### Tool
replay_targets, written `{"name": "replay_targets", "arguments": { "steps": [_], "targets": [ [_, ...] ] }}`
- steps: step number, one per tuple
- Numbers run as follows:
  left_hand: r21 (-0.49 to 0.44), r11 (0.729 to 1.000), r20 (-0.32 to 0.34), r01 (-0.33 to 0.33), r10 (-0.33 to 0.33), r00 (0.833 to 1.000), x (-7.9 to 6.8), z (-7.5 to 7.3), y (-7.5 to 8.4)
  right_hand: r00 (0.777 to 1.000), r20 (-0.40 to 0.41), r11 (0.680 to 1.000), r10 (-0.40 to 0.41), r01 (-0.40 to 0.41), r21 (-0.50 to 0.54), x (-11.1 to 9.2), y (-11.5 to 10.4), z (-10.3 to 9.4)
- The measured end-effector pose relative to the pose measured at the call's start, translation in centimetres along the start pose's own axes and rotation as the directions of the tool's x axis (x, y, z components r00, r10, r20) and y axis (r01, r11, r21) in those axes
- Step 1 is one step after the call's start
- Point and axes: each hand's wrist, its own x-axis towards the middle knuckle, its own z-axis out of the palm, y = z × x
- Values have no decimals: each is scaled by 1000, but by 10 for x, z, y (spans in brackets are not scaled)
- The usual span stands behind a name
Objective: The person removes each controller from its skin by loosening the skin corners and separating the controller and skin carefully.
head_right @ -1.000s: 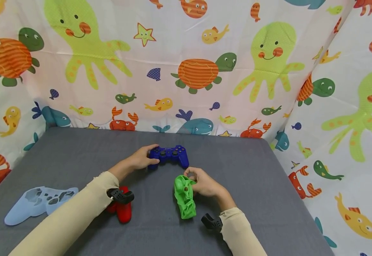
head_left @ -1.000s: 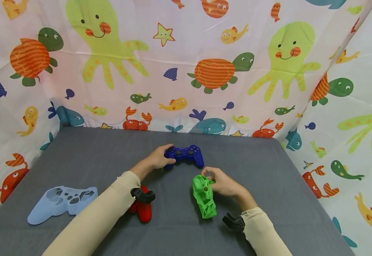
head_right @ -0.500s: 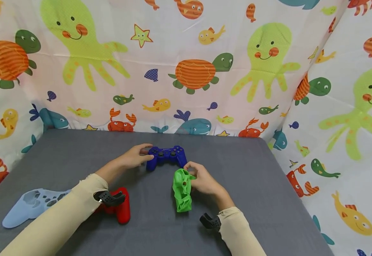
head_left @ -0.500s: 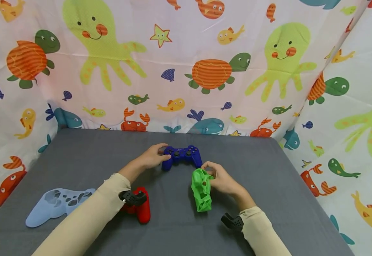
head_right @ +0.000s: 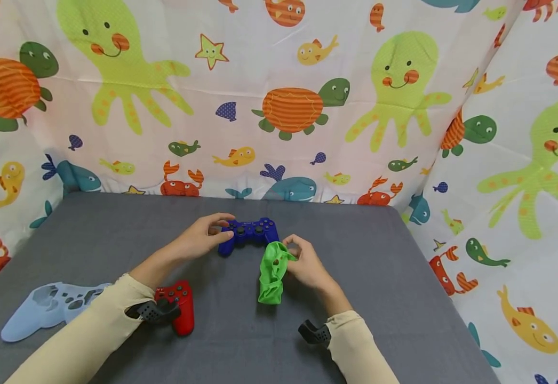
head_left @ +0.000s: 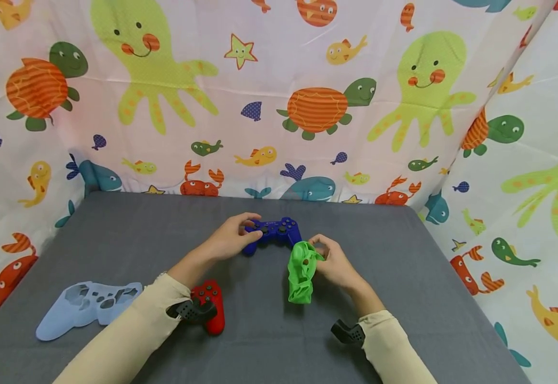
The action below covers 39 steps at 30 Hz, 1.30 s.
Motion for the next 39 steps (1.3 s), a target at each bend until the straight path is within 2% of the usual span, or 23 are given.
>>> {"name": "replay_targets", "arguments": {
  "steps": [7, 13, 21, 24, 28, 30, 32, 36, 39],
  "targets": [
    [-42, 995, -60, -90, 87, 994, -20, 11, 15, 993, -83, 995, 83, -78, 69, 0, 0, 1],
    [-42, 984, -128, -174, 168, 977, -36, 37, 22, 981, -145, 987, 132, -116, 109, -1, -3, 0],
    [65, 955, -182, -291, 298, 937, -48, 82, 27, 962, -222, 980, 162, -130, 149, -1, -7, 6],
    [105, 949, -179, -298, 312, 933, -48, 95, 26, 955, -240, 979, 172, -140, 148, 0, -9, 7],
    [216, 936, -173, -280, 319, 932, -47, 108, 24, 949, -257, 979, 181, -148, 143, -1, -10, 10],
    [272, 923, -186, -274, 329, 926, -46, 112, 23, 947, -264, 979, 182, -150, 137, -1, -11, 12],
    [326, 907, -211, -267, 346, 914, -45, 114, 23, 946, -269, 980, 182, -152, 130, -1, -12, 14],
    [420, 868, -269, -265, 397, 877, -43, 117, 20, 943, -276, 979, 188, -159, 127, -1, -15, 17],
    [436, 860, -320, -264, 422, 848, -41, 113, 18, 943, -272, 979, 193, -164, 125, -1, -16, 18]
  ]
}}
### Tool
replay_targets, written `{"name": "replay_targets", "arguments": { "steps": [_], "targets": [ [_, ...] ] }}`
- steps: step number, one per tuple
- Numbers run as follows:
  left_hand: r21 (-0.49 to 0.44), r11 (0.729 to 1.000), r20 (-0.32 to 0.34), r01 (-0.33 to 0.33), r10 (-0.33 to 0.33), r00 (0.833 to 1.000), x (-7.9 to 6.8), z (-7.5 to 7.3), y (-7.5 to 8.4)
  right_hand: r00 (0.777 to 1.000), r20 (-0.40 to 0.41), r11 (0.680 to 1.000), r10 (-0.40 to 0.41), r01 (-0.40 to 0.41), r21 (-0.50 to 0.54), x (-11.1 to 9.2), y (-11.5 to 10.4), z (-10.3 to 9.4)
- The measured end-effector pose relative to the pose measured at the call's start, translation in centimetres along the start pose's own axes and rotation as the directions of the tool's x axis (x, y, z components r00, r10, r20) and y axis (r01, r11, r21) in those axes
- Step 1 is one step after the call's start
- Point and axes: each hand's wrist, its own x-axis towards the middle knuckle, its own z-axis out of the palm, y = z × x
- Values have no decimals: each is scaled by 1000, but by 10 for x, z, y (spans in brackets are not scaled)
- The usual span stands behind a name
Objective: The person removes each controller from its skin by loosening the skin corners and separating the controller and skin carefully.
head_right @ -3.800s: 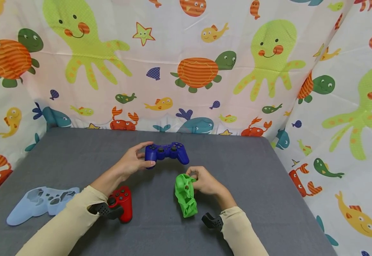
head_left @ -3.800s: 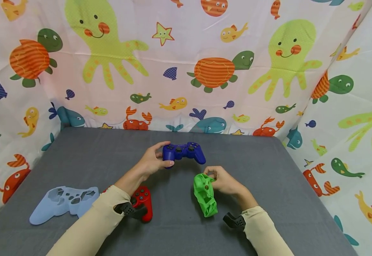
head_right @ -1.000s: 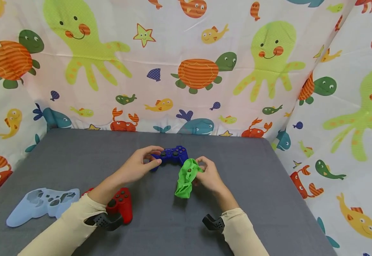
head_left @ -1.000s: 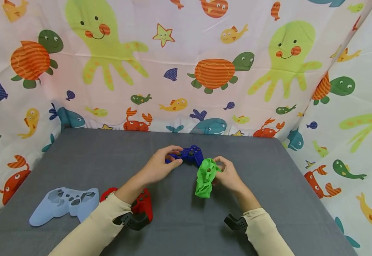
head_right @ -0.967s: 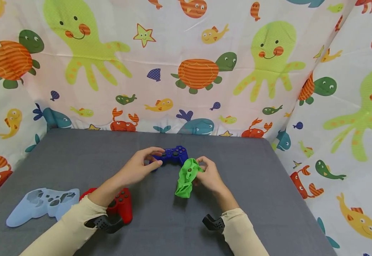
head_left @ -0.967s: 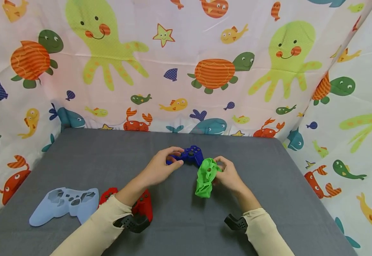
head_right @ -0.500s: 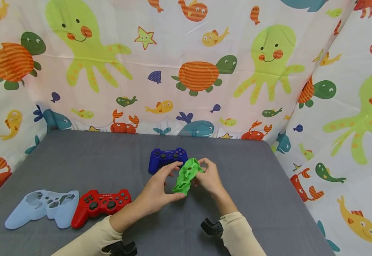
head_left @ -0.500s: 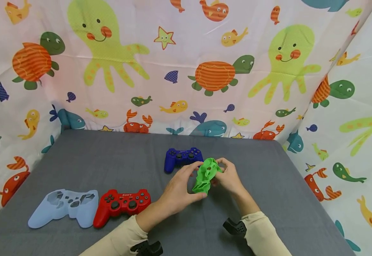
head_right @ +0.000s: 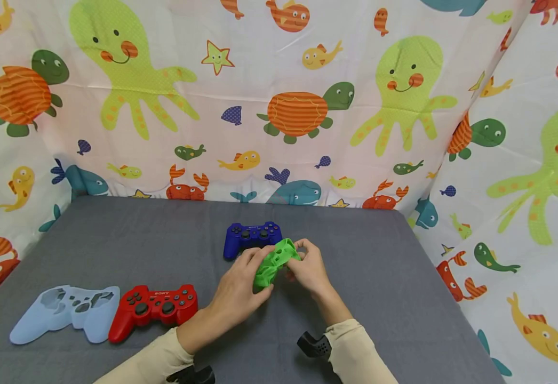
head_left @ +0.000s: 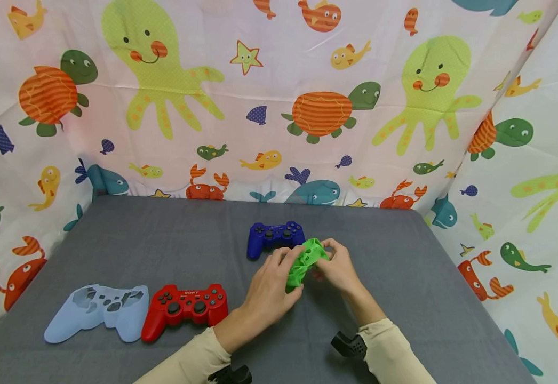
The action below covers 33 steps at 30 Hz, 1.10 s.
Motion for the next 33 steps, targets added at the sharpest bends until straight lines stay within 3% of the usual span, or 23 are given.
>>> {"name": "replay_targets", "arguments": {
  "steps": [5, 8, 16, 19, 24, 28, 33],
  "targets": [
    [-78, 996, -121, 35, -45, 992, 10, -14, -9, 998, 69, 998, -7, 10, -56, 1, -2, -4],
    [-128, 989, -148, 70, -89, 985, 15, -22, -14, 992, 128, 994, -17, 30, -105, 1, -4, -6],
    [-185, 965, -130, 184, -210, 969, 21, -35, -27, 974, 221, 985, -51, 86, -152, -2, -8, -5],
    [-164, 965, -125, 205, -226, 966, 21, -36, -28, 975, 214, 981, -59, 96, -167, -3, -9, -3],
    [-120, 962, -60, 245, -254, 965, 19, -36, -28, 984, 171, 981, -55, 86, -176, -5, -10, -1],
    [-77, 950, -8, 302, -303, 953, 16, -37, -27, 990, 135, 982, -44, 67, -178, -6, -10, 1],
    [-12, 941, 28, 339, -339, 941, 16, -37, -25, 987, 135, 979, -83, 106, -174, -7, -11, 3]
  ]
}}
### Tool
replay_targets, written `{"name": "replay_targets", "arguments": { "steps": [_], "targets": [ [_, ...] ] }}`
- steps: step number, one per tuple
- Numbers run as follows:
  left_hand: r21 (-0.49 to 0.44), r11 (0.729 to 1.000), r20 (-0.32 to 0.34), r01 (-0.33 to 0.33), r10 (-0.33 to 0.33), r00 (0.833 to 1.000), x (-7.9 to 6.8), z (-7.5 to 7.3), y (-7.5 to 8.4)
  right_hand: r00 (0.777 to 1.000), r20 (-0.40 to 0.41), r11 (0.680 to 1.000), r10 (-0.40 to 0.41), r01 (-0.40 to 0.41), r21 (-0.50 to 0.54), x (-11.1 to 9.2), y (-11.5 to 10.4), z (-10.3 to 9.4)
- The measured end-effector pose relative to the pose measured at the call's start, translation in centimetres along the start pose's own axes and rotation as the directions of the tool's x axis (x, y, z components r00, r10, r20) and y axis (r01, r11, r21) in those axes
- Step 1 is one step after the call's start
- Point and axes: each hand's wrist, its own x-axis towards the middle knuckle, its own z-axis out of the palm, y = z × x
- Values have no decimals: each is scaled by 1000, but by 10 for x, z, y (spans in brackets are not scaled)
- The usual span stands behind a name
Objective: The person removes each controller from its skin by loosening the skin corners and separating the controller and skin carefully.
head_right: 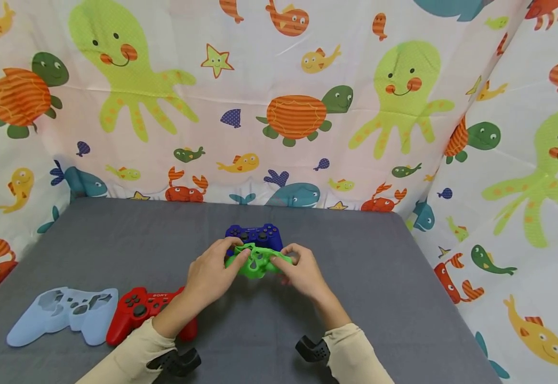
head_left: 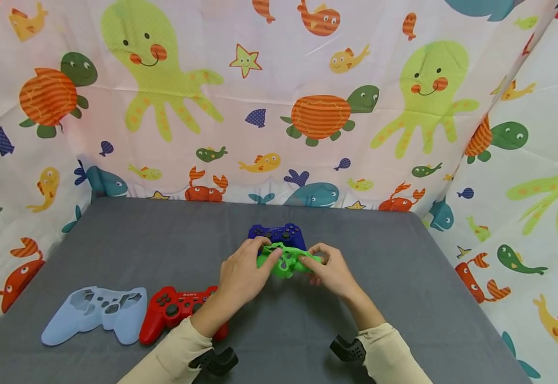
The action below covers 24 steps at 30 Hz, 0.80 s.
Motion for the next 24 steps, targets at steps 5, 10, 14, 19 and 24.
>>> {"name": "replay_targets", "arguments": {
  "steps": [5, 10, 14, 19, 24],
  "targets": [
    [-36, 999, 84, 21, -18, 996, 2, 0, -4, 999, 15, 999, -48, 48, -3, 0, 0, 2],
    [-177, 984, 143, 38, -12, 990, 5, -5, -8, 997, 40, 997, -71, 72, -10, 0, 1, 1],
    [-274, 959, 172, 67, -20, 985, 8, -7, -11, 994, 65, 996, -83, 84, -26, 1, 3, 0],
    [-332, 938, 181, 98, -39, 983, 10, -8, -15, 990, 99, 994, -102, 105, -29, 1, 6, -1],
    [-311, 947, 166, 79, -28, 986, 12, -9, -17, 987, 112, 993, -118, 120, -8, 0, 4, -3]
  ]
}}
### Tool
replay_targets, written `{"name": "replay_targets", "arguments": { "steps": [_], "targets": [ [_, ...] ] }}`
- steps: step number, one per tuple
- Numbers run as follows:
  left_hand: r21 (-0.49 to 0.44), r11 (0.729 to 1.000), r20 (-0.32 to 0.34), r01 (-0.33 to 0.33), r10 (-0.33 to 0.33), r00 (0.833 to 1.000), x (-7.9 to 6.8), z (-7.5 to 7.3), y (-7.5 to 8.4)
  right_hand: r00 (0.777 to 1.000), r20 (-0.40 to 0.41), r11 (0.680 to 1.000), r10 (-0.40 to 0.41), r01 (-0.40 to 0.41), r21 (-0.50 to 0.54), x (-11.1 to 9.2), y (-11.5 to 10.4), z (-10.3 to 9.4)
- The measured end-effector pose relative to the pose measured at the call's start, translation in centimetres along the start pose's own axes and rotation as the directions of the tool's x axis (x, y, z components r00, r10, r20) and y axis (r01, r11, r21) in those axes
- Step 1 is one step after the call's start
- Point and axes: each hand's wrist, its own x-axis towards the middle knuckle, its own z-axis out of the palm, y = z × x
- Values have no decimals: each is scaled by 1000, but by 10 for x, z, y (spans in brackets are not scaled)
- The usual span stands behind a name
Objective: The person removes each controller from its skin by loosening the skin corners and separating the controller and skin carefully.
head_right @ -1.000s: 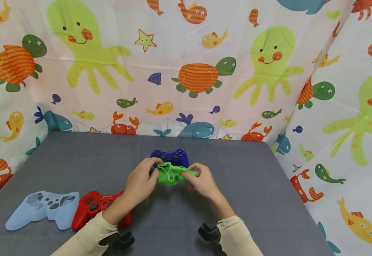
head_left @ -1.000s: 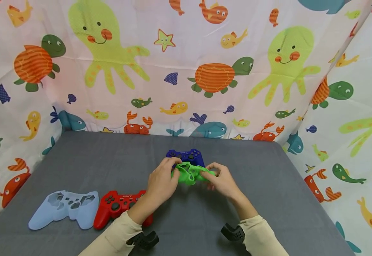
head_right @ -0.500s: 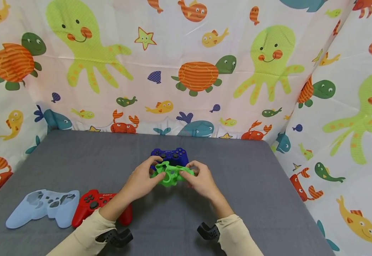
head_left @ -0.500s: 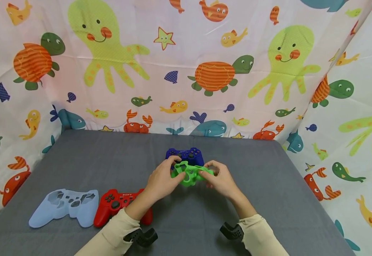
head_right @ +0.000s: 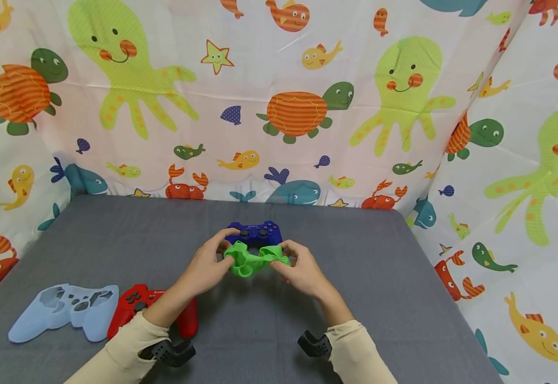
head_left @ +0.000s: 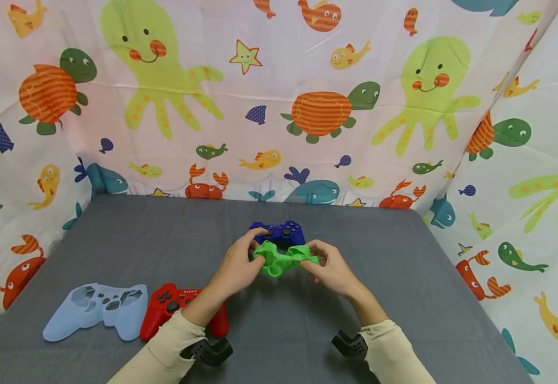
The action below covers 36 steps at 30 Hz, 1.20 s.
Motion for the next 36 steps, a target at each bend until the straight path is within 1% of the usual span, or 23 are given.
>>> {"name": "replay_targets", "arguments": {
  "steps": [5, 8, 10, 12, 14, 15, 17, 19, 20, 21, 23, 26, 27, 29, 30, 32, 36],
  "targets": [
    [25, 1000, 5, -5, 5, 1000, 0, -1, 0, 1000, -20, 1000, -7, 7, -1, 0, 1, -1],
    [13, 1000, 7, -12, 12, 1000, -1, -1, 0, 999, -44, 1000, -16, 17, 23, 0, 1, -1],
    [3, 1000, 26, -7, 6, 1000, -1, -2, -1, 998, -58, 999, -24, 26, 45, 0, 0, -2],
    [-26, 1000, 77, -1, 3, 997, -2, -3, -1, 997, -67, 997, -25, 30, 69, 0, -1, -3],
    [-75, 997, 155, 1, 10, 988, -1, -4, -2, 997, -72, 996, -19, 25, 83, 0, -1, -4],
    [-104, 995, 199, 1, 20, 980, -1, -5, -3, 997, -74, 996, -15, 22, 84, 0, -1, -5],
    [-167, 986, 281, -2, 50, 958, 0, -6, -3, 997, -71, 997, -8, 14, 82, 0, -1, -6],
    [-222, 975, 327, -6, 80, 942, 1, -8, -4, 998, -60, 997, -8, 13, 77, 0, 0, -8],
    [-243, 970, 333, -8, 91, 938, 2, -9, -4, 998, -55, 997, -10, 14, 72, 0, 0, -8],
    [-264, 964, 328, -8, 98, 940, 3, -10, -4, 999, -48, 998, -14, 17, 66, 1, 0, -9],
    [-299, 954, 301, 0, 94, 949, 4, -11, -5, 999, -36, 998, -17, 19, 60, 1, 0, -9],
    [-316, 948, 251, 22, 61, 966, 6, -12, -6, 1000, -22, 998, -19, 20, 55, 1, 1, -7],
    [-316, 948, 243, 31, 49, 969, 6, -11, -6, 1000, -16, 998, -20, 21, 56, 1, 1, -7],
    [-311, 949, 250, 48, 33, 968, 6, -11, -7, 999, -11, 998, -30, 31, 63, 1, 2, -5],
    [-308, 950, 262, 52, 32, 965, 6, -11, -7, 999, -11, 997, -36, 37, 65, 1, 2, -4],
    [-312, 949, 305, 53, 47, 951, 6, -11, -8, 999, -21, 996, -47, 48, 77, 1, 2, -3],
    [-355, 933, 403, 56, 99, 910, 5, -13, -7, 997, -57, 995, -46, 51, 84, 1, 3, -2]
  ]
}}
